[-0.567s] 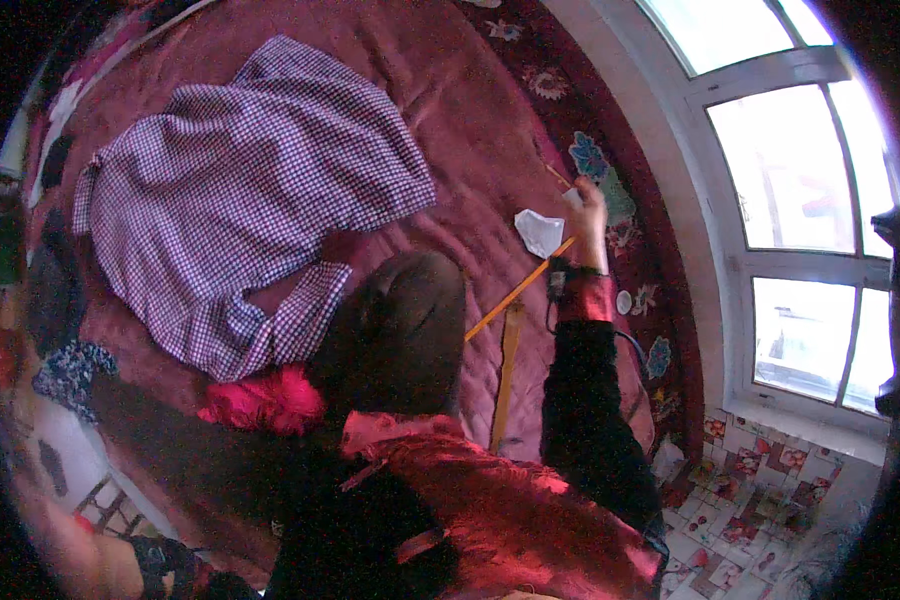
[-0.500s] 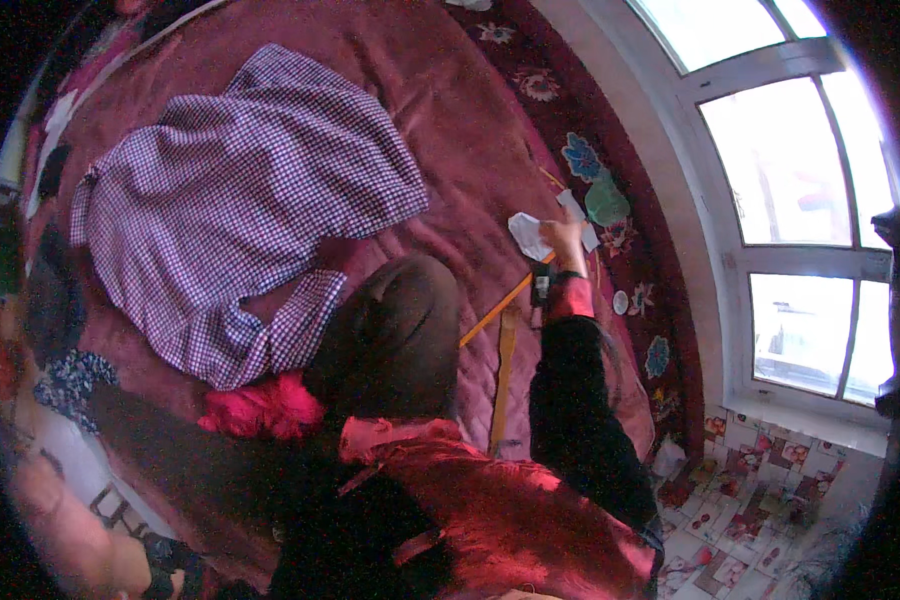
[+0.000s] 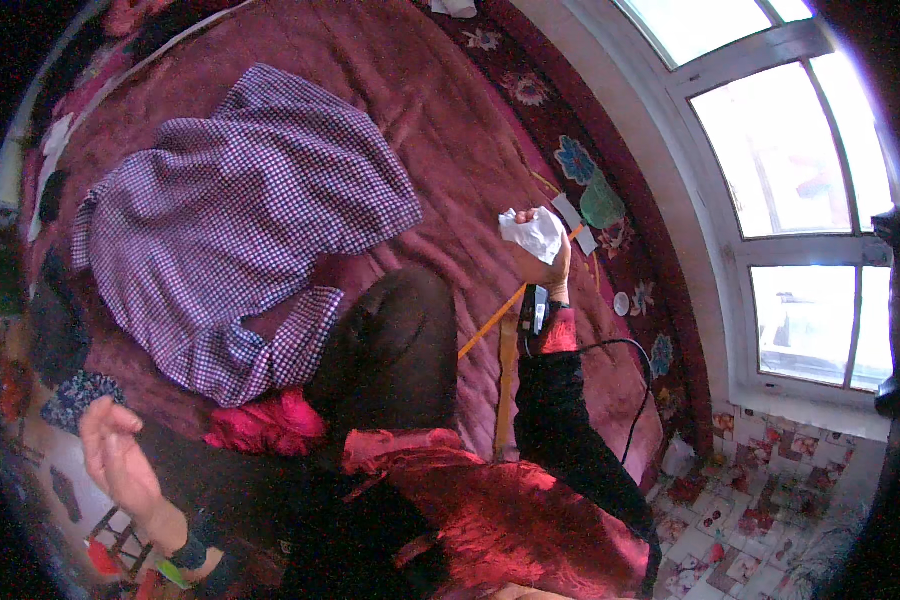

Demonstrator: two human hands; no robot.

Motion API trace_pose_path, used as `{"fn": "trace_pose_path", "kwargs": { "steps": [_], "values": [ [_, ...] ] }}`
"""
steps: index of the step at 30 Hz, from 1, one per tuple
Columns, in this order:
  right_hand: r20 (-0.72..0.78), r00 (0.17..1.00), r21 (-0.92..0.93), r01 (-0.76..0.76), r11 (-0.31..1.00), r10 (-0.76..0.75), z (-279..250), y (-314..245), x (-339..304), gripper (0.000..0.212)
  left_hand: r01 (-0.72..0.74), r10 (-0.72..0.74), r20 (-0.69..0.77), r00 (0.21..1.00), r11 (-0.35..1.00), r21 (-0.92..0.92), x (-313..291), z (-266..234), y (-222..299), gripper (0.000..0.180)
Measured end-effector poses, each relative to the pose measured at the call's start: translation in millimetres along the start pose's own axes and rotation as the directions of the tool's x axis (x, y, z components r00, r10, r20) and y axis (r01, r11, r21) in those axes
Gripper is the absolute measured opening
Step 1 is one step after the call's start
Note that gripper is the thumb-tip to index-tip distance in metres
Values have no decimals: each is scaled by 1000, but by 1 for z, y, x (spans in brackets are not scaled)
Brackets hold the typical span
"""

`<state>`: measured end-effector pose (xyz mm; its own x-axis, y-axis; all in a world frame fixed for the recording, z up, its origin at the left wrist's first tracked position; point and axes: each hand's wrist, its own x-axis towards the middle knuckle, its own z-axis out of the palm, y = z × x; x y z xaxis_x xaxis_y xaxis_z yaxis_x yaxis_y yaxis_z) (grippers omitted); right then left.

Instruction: The person folds a checkered shirt on a bed. They smooth the fabric, fold the sleeves, and fold the shirt in half before placing it on the bed.

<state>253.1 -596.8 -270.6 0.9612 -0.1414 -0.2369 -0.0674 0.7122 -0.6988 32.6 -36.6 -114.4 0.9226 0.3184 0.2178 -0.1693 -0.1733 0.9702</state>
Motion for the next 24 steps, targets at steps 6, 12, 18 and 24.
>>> {"fn": "trace_pose_path", "kwargs": {
  "steps": [6,12,18,24],
  "values": [
    [623,761,149,-339,929,178,94,41,-27,70,261,-264,190,946,964,38,1,72,-17,29],
    [804,465,-139,-459,878,371,186,122,-48,13,505,-467,236,852,852,-138,10,144,-61,33],
    [834,210,-279,-638,718,511,227,193,-75,32,549,-597,42,801,705,-449,5,146,-92,24],
    [602,386,-510,-487,709,699,215,214,-72,45,599,-690,-77,720,674,-433,-3,134,-125,13]
  ]
}}
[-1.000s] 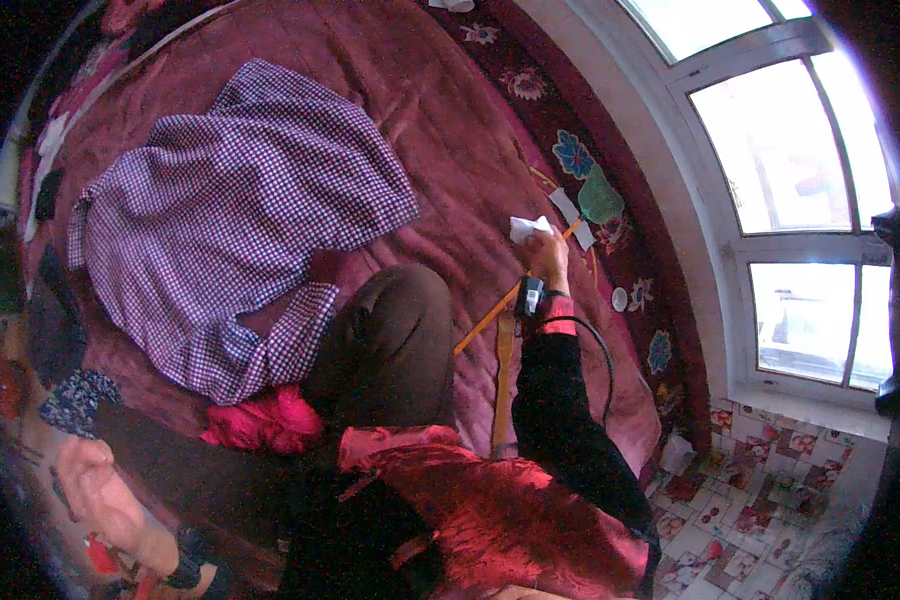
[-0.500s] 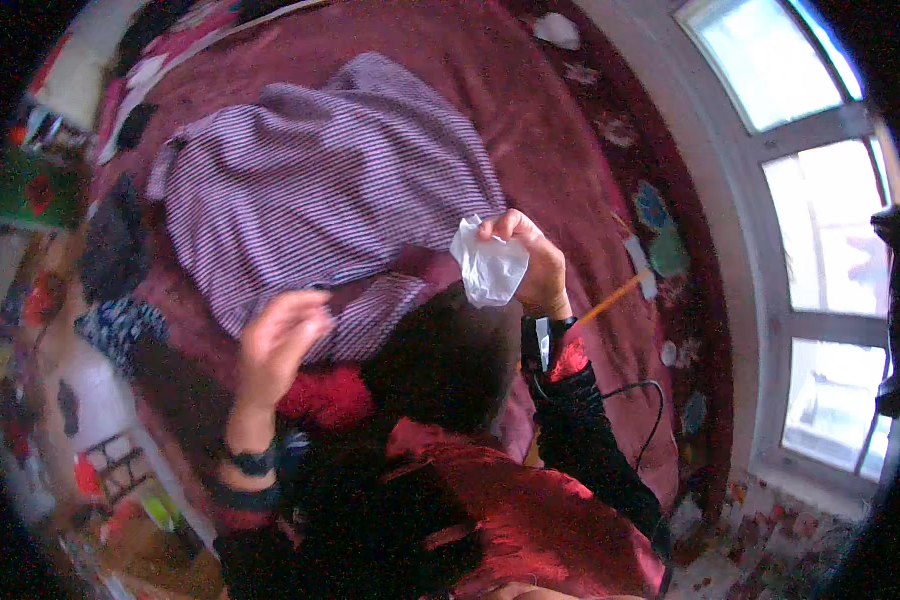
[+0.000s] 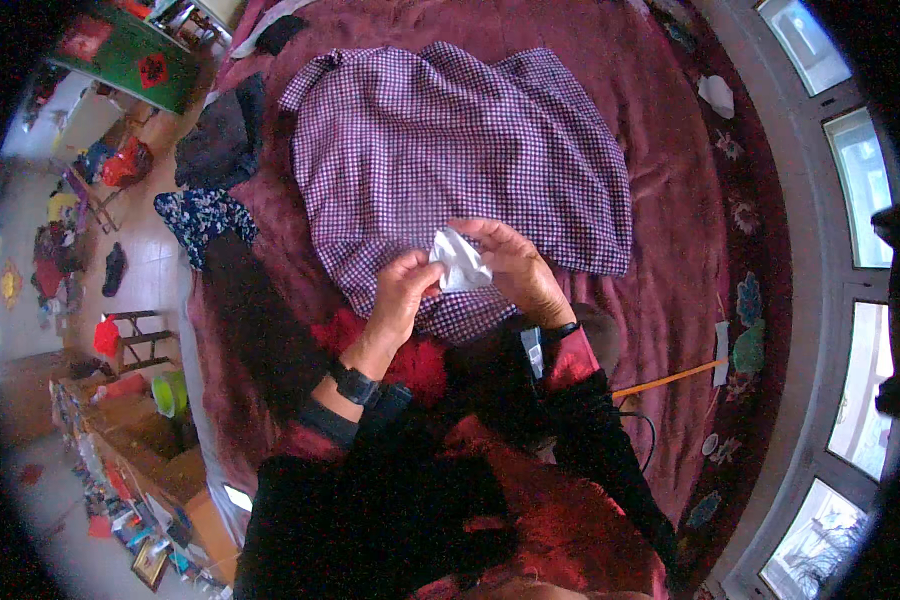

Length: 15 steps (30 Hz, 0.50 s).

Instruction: The person folds a checkered shirt on a bed. They smooth the fabric, fold the sleeves, and fold the shirt in half before placing it on the bed.

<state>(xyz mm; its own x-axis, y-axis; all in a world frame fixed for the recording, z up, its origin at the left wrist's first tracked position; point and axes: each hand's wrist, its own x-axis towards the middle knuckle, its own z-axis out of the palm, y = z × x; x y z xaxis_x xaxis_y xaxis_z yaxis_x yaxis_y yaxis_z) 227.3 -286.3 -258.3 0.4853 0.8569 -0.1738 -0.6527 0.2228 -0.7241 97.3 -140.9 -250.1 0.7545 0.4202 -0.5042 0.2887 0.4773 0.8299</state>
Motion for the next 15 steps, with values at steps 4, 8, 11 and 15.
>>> {"fn": "trace_pose_path", "kwargs": {
  "steps": [4,8,11,15],
  "values": [
    [10,997,115,69,991,-70,-8,7,4,56,-186,186,-10,983,982,16,10,0,-7,11],
    [-43,999,-204,-20,979,11,-15,17,12,53,-289,279,79,957,939,184,15,3,-8,17],
    [-324,932,-48,-185,982,160,-25,24,24,22,-222,222,14,975,968,119,22,-2,-5,19],
    [-172,980,35,-94,995,99,-38,29,28,15,-173,169,-60,984,982,-75,28,-8,0,25]
  ]
}}
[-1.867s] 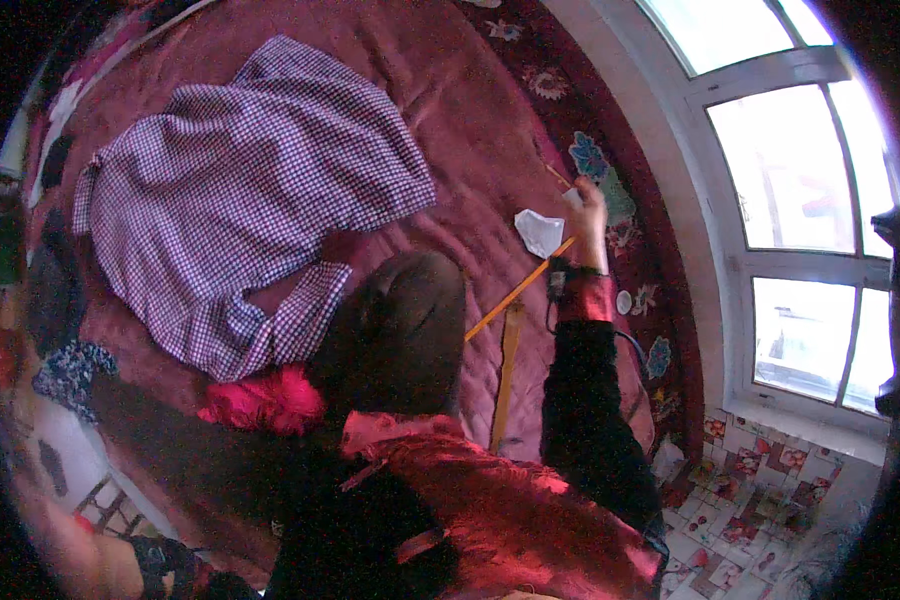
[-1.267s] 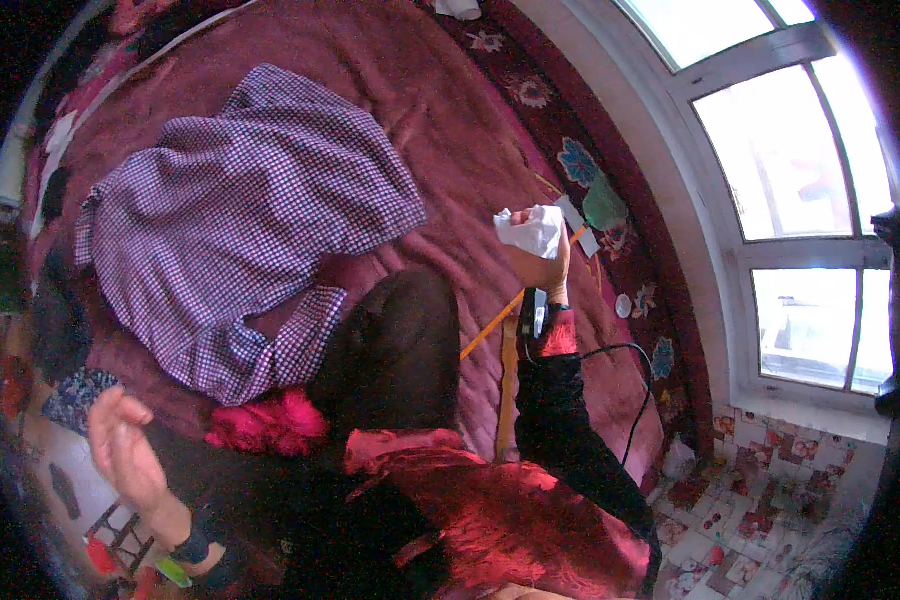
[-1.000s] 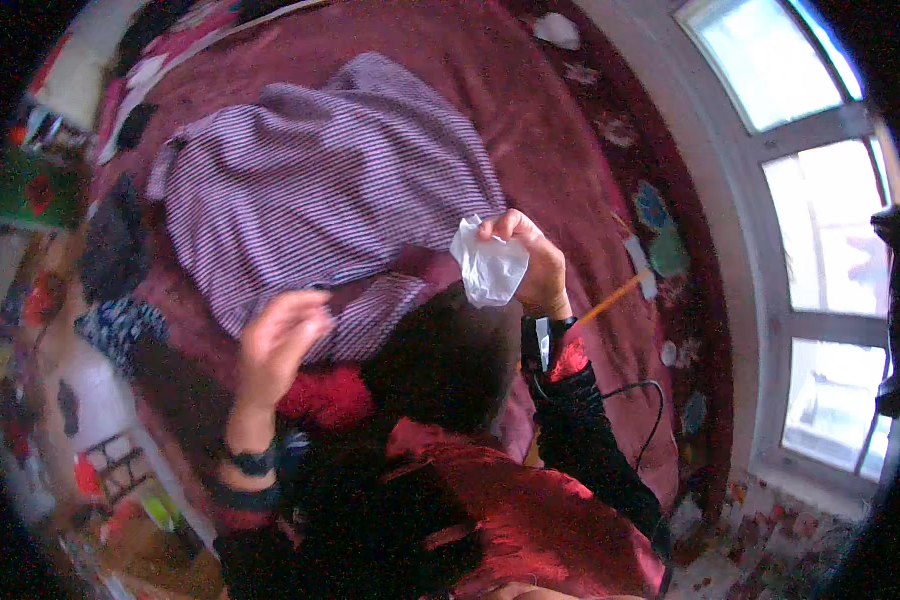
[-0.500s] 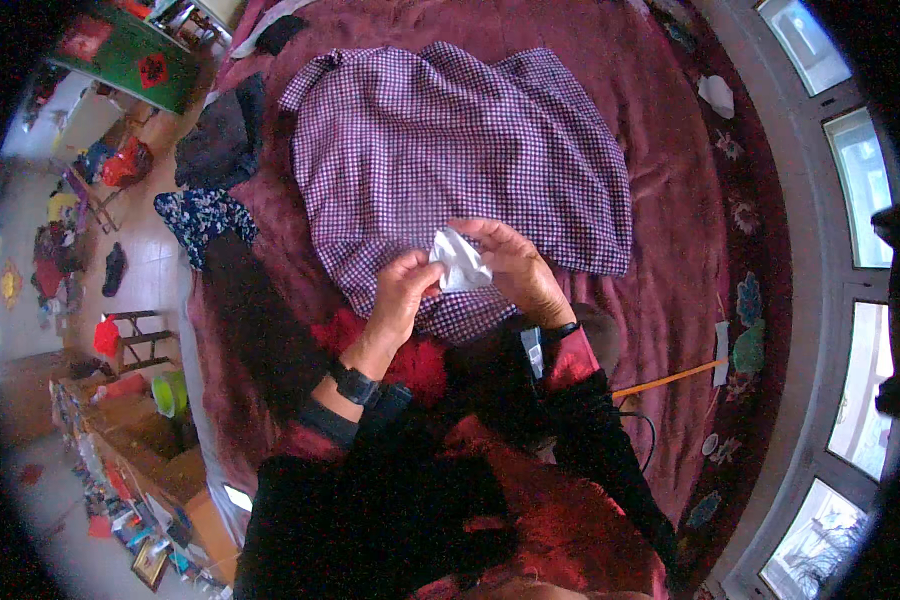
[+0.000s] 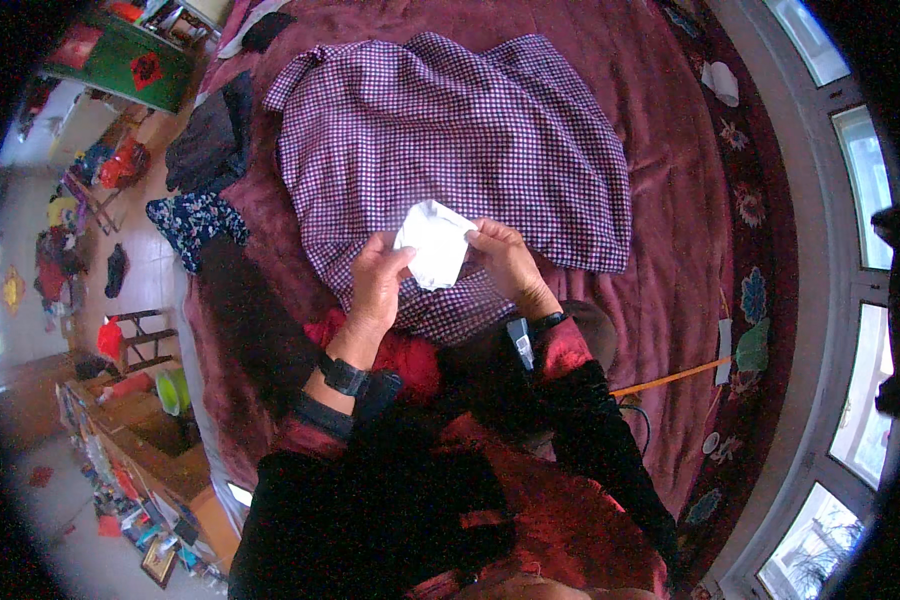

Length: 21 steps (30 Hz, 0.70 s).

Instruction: The person folds a checkered shirt on a bed. They smooth the fabric, fold the sleeves, and fold the shirt in half before placing it on the bed.

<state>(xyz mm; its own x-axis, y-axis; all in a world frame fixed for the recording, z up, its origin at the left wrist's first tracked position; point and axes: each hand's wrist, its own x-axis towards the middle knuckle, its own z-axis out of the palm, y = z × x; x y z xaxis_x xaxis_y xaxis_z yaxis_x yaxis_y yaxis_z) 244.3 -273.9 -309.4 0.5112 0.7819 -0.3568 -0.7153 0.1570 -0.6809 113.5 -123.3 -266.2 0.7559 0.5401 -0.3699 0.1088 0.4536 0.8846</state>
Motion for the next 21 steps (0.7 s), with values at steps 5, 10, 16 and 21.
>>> {"fn": "trace_pose_path", "kwargs": {
  "steps": [5,10,16,21],
  "values": [
    [-47,995,-46,-87,995,85,0,-3,0,17,9,-7,42,999,999,-45,3,5,6,30],
    [25,996,-25,-89,996,89,9,-6,-6,19,92,-89,47,995,994,-55,6,10,4,33],
    [171,984,52,-49,997,39,3,-9,-9,7,120,-125,-31,992,986,-117,20,-4,-5,34],
    [130,989,34,-79,996,74,-1,-8,-5,7,34,-39,-15,999,971,-239,25,-18,3,31]
  ]
}}
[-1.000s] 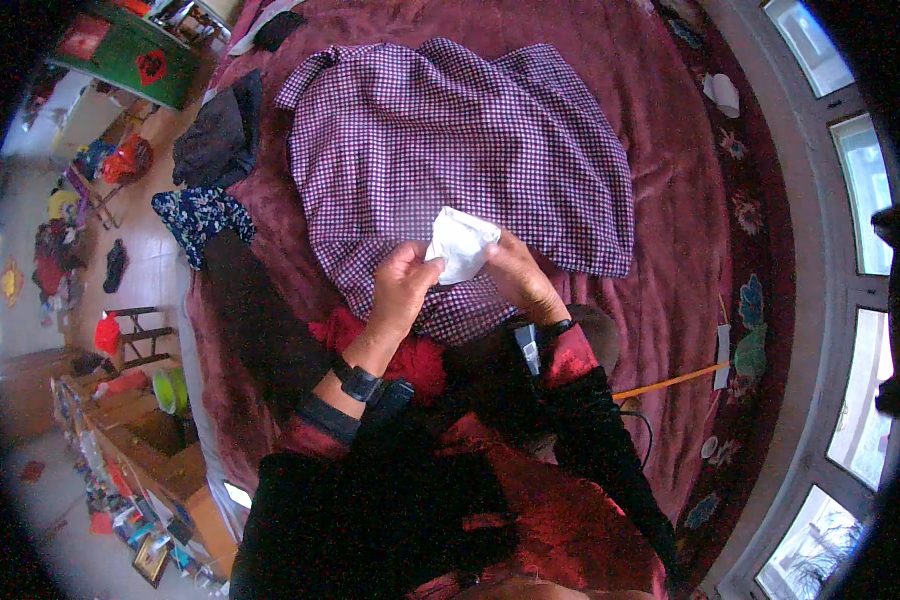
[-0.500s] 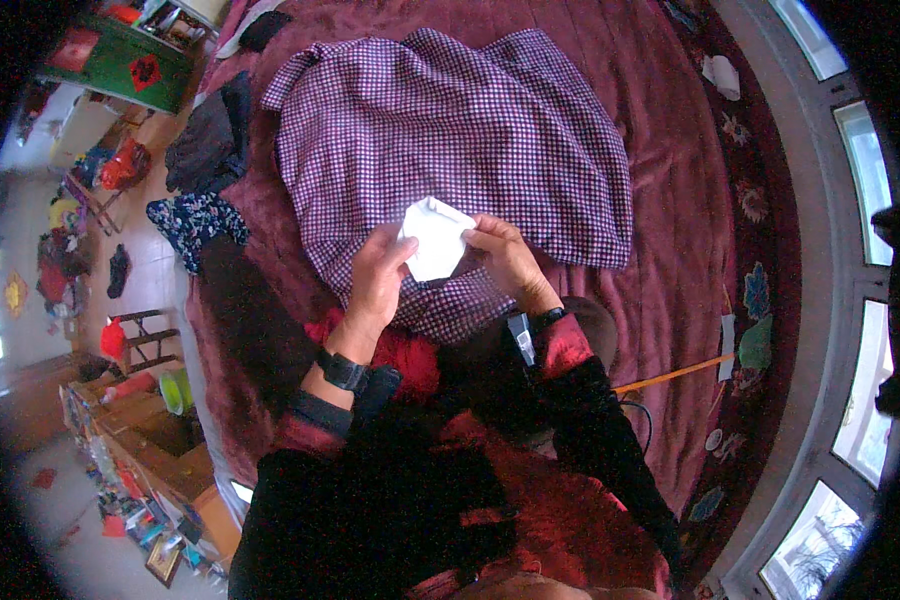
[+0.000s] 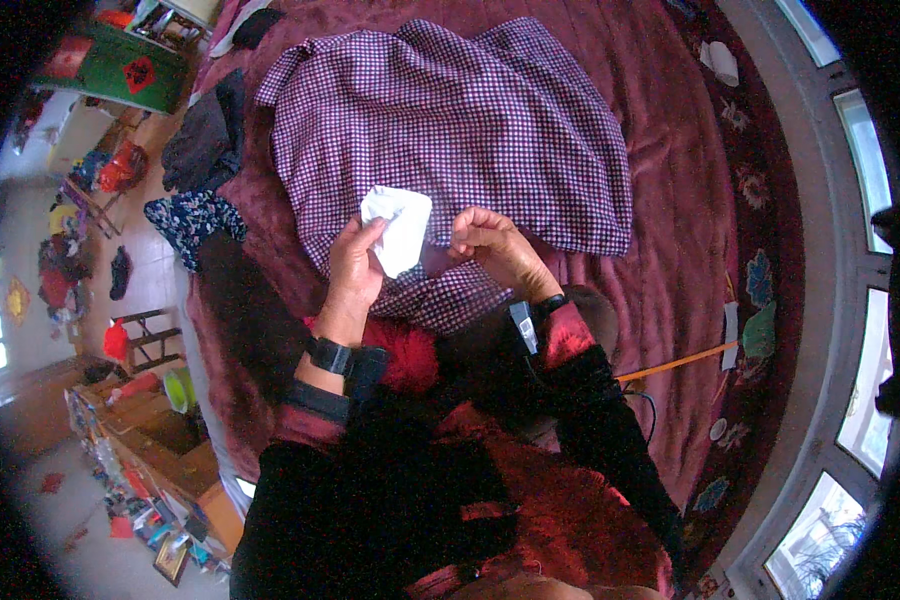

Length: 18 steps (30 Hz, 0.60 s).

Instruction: The person folds a checkered shirt on a bed. They smooth the fabric, fold the sleeves, and fold the shirt in half before placing it on the bed.

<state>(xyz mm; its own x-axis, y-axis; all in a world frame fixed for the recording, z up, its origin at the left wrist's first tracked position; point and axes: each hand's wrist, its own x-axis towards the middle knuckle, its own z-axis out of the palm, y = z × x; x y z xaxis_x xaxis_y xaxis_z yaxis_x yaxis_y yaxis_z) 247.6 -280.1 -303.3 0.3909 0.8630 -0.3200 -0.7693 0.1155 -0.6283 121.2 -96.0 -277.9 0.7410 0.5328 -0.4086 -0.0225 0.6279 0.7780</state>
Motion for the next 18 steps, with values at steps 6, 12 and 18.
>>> {"fn": "trace_pose_path", "kwargs": {
  "steps": [6,12,18],
  "values": [
    [112,988,82,-112,990,102,3,4,-2,39,-169,128,110,986,758,630,-22,23,-7,18],
    [26,999,176,-30,984,26,3,0,-1,34,-792,266,771,579,-41,609,-46,49,-19,23],
    [160,880,-796,382,469,-446,-12,10,-5,31,-695,446,552,704,278,663,-38,34,2,14]
  ]
}}
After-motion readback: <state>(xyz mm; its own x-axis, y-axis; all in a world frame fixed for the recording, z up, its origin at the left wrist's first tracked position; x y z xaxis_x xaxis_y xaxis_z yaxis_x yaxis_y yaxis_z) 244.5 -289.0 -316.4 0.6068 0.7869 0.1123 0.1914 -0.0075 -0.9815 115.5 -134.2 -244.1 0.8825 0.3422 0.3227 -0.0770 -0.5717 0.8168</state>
